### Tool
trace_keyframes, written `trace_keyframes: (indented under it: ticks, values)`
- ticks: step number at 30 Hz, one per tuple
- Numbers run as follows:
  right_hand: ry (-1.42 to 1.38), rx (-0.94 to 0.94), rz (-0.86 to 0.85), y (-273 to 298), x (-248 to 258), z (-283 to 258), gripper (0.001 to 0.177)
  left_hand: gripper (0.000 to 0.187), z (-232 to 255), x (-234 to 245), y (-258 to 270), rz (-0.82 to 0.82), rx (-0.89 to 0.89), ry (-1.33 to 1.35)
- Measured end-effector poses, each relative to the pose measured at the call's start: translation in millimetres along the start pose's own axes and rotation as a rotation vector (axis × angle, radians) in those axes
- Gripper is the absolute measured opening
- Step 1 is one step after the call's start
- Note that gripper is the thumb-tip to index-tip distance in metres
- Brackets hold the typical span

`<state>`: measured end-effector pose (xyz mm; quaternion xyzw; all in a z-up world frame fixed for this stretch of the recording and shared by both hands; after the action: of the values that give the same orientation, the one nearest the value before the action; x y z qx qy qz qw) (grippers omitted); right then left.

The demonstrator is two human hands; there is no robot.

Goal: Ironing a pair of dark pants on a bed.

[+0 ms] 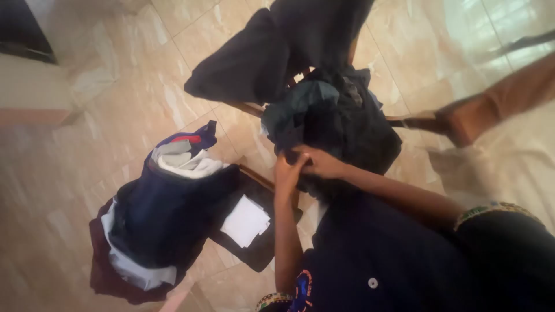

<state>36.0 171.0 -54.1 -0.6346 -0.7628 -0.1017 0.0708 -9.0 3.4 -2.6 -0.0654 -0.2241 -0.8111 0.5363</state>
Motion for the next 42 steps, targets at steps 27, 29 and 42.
trace_keyframes:
  ticks: [27,29,42]
  values:
    - [-0.42,-0.172,0.473,139.3,-10.8,44.7,0.026,0.038,113.9,20.3,158.1,-0.066,-0.118,1.19]
    - [-0.505,-0.157,0.492,178.0,-6.3,-11.3,0.027,0.037,124.7,26.2,161.9,-0.091,-0.145,1.191]
    - [-0.556,-0.271,0.581,470.8,-32.2,-88.4,0.03,0.025,132.6,-88.8,251.8,-0.402,-0.125,1.178]
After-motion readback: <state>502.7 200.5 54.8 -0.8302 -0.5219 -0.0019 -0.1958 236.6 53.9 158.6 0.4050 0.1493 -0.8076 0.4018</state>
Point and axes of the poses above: each hand's wrist, its own y-axis away from the middle knuckle, its own x-axis out of the back of the hand, z = x × y, the point moved 1 cm from there along -y, towards the middle knuckle, and after that the axes turned 2 degrees about x, right-handed, at the moved point
